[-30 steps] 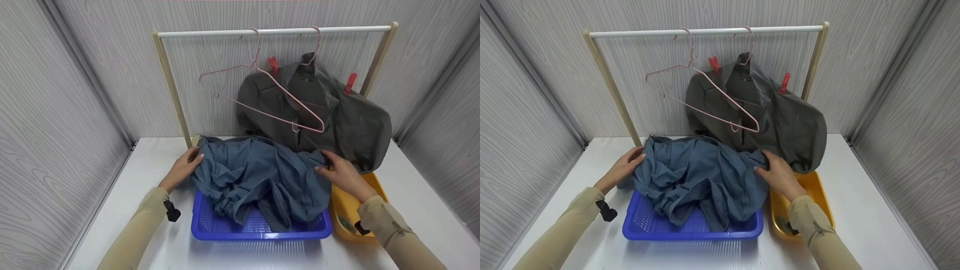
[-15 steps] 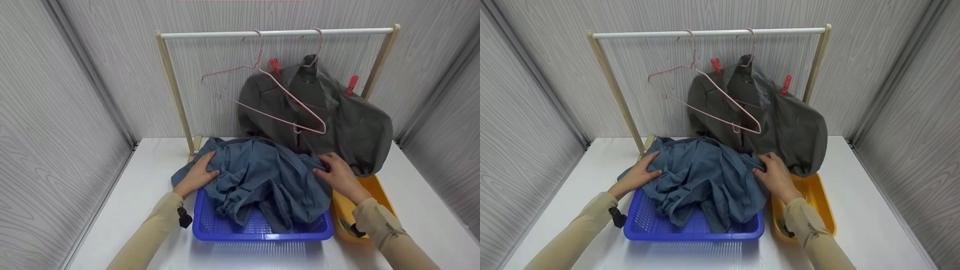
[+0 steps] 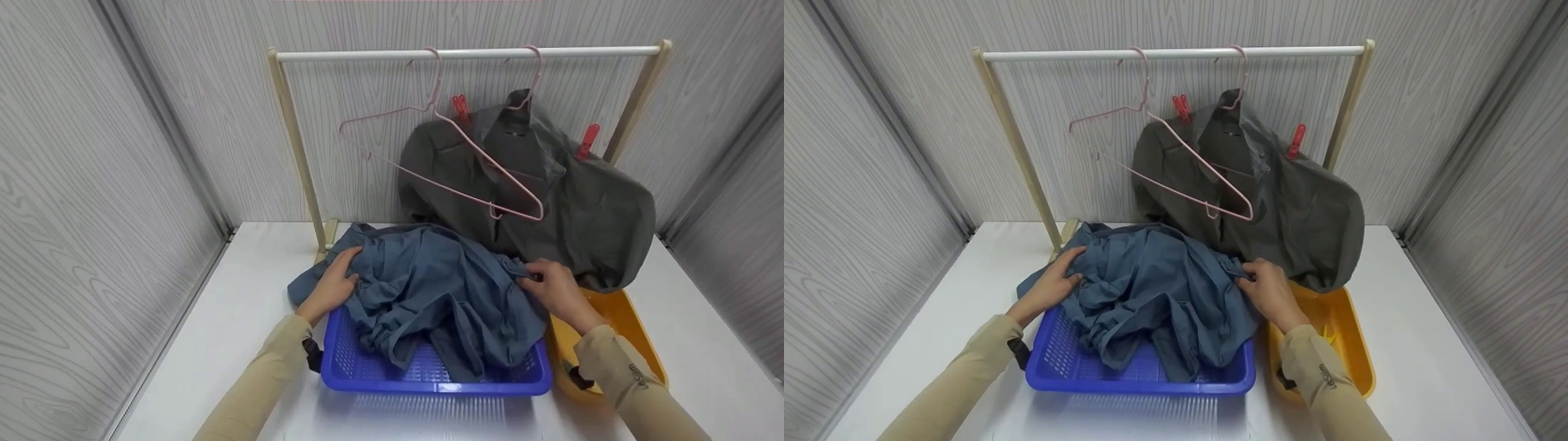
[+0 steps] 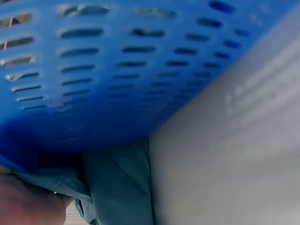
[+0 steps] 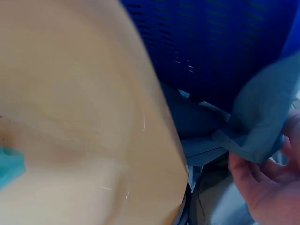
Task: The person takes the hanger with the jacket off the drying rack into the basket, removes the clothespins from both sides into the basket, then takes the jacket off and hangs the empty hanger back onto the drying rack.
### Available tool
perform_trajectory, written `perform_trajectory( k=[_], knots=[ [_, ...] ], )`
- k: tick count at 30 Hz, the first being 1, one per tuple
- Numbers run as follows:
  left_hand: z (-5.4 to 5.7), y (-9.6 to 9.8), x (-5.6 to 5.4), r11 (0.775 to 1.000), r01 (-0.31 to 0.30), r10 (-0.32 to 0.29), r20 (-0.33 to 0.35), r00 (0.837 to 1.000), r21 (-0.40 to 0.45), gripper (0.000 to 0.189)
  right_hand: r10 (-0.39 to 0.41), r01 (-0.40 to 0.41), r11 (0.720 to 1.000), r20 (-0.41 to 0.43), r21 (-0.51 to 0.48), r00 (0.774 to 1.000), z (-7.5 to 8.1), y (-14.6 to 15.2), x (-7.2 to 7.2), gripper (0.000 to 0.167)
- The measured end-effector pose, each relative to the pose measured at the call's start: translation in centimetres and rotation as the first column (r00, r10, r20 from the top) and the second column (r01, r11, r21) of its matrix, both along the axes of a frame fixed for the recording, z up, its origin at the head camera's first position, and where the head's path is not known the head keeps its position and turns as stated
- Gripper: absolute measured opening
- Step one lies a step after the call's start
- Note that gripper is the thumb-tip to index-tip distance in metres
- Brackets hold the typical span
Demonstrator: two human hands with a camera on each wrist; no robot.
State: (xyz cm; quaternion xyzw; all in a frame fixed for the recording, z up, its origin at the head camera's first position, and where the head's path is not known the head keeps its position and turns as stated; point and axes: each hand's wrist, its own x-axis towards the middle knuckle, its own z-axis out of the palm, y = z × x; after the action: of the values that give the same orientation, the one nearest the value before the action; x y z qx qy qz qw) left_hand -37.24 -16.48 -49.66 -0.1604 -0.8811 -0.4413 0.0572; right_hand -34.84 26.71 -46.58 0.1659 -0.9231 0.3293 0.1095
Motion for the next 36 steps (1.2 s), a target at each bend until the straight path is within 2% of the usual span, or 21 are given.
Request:
perform_trajectory(
  k=[2, 6, 9, 13, 17, 21, 25, 27, 28, 30, 32, 36],
  knots=[
    [0.0, 0.1, 0.0, 1.0, -0.003, 0.003, -0.001, 1.0, 0.019, 0.057, -0.014, 0.013, 1.0, -0.037, -0.009, 0.999, 0.1, -0.2, 0.2, 0.022],
    [-0.1, 0.3, 0.0, 0.999, -0.009, 0.01, -0.01, 1.0, 0.035, 0.057, -0.039, 0.035, 0.999, -0.134, -0.036, 0.99, 0.5, -0.9, 0.8, 0.009],
    [-0.2, 0.4, 0.0, 0.999, -0.013, 0.014, -0.018, 1.0, 0.04, 0.057, -0.045, 0.033, 0.997, -0.197, -0.067, 0.979, 0.7, -1.7, 1.6, 0.013],
    [-0.3, 0.4, 0.0, 0.999, -0.021, 0.023, -0.033, 0.999, 0.043, 0.056, -0.015, -0.011, 0.996, -0.289, -0.087, 0.957, 1.0, -2.9, 2.4, 0.018],
    [-0.3, 0.4, 0.1, 0.999, -0.03, 0.032, -0.067, 0.997, 0.028, 0.056, 0.038, -0.08, 0.993, -0.392, -0.091, 0.919, 1.0, -4.2, 2.9, 0.021],
    [-0.2, 0.5, 0.1, 0.999, -0.039, 0.041, -0.093, 0.995, 0.021, 0.056, 0.105, -0.167, 0.982, -0.487, -0.086, 0.867, 0.7, -5.3, 3.6, 0.026],
    [0.0, 0.5, 0.1, 0.999, -0.046, 0.049, -0.09, 0.995, 0.029, 0.056, 0.218, -0.267, 0.964, -0.552, -0.009, 0.805, 0.5, -6.3, 4.9, 0.032],
    [0.0, 0.6, 0.0, 0.998, -0.048, 0.05, -0.087, 0.995, 0.031, 0.056, 0.288, -0.315, 0.948, -0.539, 0.045, 0.791, 0.4, -6.6, 5.7, 0.035],
    [-0.1, 0.6, 0.0, 0.998, -0.048, 0.05, -0.089, 0.995, 0.032, 0.056, 0.319, -0.333, 0.94, -0.524, 0.071, 0.79, 0.3, -6.8, 6.0, 0.036],
    [-0.1, 0.6, 0.0, 0.998, -0.049, 0.051, -0.085, 0.995, 0.034, 0.055, 0.369, -0.358, 0.927, -0.465, 0.115, 0.805, 0.0, -6.9, 6.6, 0.039],
    [-0.2, 0.6, 0.1, 0.998, -0.051, 0.053, -0.08, 0.995, 0.036, 0.055, 0.402, -0.38, 0.915, -0.382, 0.137, 0.832, -0.4, -6.9, 7.2, 0.04],
    [-0.2, 0.5, 0.2, 0.998, -0.059, 0.06, -0.052, 0.997, 0.028, 0.055, 0.42, -0.384, 0.901, -0.179, 0.203, 0.89, -1.6, -6.9, 8.1, 0.044]
  ],
)
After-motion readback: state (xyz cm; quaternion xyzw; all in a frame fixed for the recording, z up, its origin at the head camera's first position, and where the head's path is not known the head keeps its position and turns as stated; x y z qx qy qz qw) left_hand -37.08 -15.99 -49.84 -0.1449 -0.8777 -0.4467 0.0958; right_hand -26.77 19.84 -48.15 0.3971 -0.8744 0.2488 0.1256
